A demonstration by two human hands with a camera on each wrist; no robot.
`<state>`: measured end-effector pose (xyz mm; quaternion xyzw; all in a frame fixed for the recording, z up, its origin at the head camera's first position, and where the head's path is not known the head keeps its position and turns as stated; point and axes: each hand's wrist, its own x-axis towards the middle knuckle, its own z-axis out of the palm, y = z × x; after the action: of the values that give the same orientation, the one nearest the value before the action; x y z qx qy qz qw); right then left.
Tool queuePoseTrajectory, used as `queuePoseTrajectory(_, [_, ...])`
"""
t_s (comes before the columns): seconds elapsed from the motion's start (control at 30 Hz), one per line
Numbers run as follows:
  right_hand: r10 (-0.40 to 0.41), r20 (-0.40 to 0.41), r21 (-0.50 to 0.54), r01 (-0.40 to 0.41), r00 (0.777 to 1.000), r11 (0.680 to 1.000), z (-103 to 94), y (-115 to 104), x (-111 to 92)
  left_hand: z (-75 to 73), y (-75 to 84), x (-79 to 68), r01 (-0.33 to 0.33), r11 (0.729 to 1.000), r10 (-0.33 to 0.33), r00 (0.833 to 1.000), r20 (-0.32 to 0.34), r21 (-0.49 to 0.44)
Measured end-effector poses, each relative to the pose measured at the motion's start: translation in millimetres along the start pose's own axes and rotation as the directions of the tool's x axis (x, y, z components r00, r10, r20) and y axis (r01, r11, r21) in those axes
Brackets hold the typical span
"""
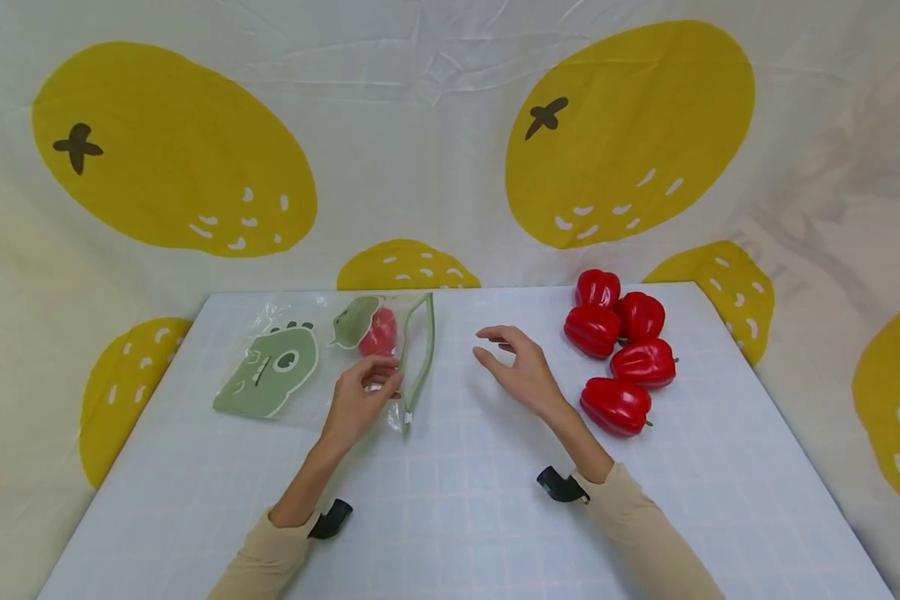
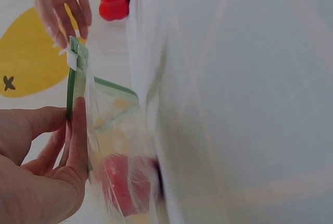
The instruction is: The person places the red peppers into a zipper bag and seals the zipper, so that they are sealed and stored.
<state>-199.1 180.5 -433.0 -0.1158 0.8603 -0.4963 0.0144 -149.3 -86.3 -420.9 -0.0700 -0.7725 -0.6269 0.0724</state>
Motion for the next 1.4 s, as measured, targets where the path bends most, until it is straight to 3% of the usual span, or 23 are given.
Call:
queuePoseTrajectory(0.1, [0.004,-0.020,-0.016,-0.004,1.000,1.000,-6.6,1.9,-5.3,0.4,-2.5,0.5,0.016,1.000,-0.016,1.000,0.002,0.017])
queuePoseTrajectory(0.3, [-0.015,-0.061,-0.049,0.012,0.998,0.999,-19.3,6.5,-16.7,3.8,-31.5,7.2,0.035,0.999,-0.035,0.999,-0.008,0.039])
queuePoseTrajectory(0.43, [-0.033,-0.087,-0.083,0.026,0.996,0.996,-25.7,9.2,-24.0,3.2,-39.0,8.3,0.044,0.998,-0.043,0.999,-0.017,0.033])
queuePoseTrajectory(0.77, [-0.013,-0.139,-0.177,-0.012,0.990,0.984,-45.7,16.5,-41.5,0.9,-39.5,7.2,0.055,0.997,-0.055,0.998,-0.006,0.049])
queuePoseTrajectory(1.17, [-0.080,-0.161,-0.293,0.030,0.984,0.956,-66.5,27.6,-63.5,2.0,-39.5,7.0,0.076,0.994,-0.076,0.997,-0.006,0.083])
queuePoseTrajectory(1.4, [-0.113,-0.131,-0.369,0.057,0.985,0.927,-76.5,36.6,-74.9,2.3,-39.9,7.5,0.068,0.996,-0.067,0.998,-0.015,0.062])
